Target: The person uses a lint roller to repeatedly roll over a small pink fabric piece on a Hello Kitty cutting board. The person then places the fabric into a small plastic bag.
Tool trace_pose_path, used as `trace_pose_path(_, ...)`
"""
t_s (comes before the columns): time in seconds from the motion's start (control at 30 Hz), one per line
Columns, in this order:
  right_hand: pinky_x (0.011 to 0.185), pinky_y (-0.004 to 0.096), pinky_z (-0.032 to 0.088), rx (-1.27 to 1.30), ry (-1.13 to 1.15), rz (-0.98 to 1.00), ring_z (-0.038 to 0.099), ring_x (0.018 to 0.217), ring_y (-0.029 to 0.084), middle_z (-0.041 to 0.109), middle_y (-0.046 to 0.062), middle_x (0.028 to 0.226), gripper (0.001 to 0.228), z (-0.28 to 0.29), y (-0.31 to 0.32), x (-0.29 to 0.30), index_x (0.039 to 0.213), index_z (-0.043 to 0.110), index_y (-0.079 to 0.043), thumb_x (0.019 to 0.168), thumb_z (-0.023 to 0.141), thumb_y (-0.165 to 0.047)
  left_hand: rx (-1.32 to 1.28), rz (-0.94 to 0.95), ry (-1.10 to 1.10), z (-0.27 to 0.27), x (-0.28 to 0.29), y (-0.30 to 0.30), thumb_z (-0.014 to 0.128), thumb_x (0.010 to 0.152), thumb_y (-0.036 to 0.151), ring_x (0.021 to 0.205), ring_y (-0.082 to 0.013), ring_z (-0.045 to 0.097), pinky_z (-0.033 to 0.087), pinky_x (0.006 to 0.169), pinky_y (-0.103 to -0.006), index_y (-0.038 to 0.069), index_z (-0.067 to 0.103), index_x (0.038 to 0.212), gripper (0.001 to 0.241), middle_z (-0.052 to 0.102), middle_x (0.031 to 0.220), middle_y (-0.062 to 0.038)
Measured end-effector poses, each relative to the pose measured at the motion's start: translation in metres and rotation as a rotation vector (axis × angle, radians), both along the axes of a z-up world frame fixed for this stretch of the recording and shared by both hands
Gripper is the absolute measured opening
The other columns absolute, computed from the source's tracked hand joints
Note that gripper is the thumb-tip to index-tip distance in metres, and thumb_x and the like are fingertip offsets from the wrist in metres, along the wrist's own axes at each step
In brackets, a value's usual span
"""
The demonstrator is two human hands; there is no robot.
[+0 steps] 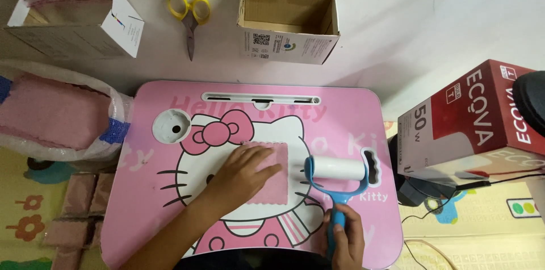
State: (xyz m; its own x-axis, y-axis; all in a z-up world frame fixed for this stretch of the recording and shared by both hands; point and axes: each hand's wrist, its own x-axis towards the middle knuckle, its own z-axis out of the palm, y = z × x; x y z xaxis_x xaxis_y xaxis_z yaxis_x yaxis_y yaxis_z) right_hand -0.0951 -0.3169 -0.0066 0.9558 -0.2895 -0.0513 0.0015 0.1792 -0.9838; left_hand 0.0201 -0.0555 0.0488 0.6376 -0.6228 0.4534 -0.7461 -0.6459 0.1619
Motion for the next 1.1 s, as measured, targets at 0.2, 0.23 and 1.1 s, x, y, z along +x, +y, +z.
trace_pose_path(0.2,0.026,0.028,0.035,0.12,-0.05,0.007,0.04,0.037,0.018,0.06,0.02,0.091,0.036,-0.003,-0.001,0.001,0.129,0.055,-0.001,0.096,0.052,-0.015,0.199,-0.041,0.065,-0.022,0.019,-0.019,0.071,0.081,-0.007,0.134,-0.038,0.049,0.04,0.106,-0.0564,0.028,0.067,0.135,0.065,0.05,0.148,-0.02)
trace_pose_path(0.23,0.026,0.028,0.035,0.119,-0.049,0.007,0.04,0.037,0.018,0.06,0.02,0.091,0.036,-0.003,-0.002,0.0,0.129,0.055,-0.001,0.096,0.052,-0.015,0.198,-0.041,0.066,-0.027,0.02,-0.021,0.071,0.081,-0.007,0.134,-0.038,0.049,0.04,0.106,-0.0564,0.028,0.067,0.135,0.065,0.05,0.148,-0.02)
trace_pose_path(1.1,0.029,0.031,0.04,0.007,0.064,0.057,0.045,0.04,0.021,0.063,0.018,0.092,0.036,0.003,-0.002,0.005,0.13,0.057,-0.002,0.096,0.05,-0.014,0.429,-0.115,-0.015,-0.003,0.047,-0.038,0.072,0.076,0.002,0.11,-0.03,0.056,0.045,0.09,-0.0471,0.019,0.073,0.087,0.02,0.061,0.11,-0.007)
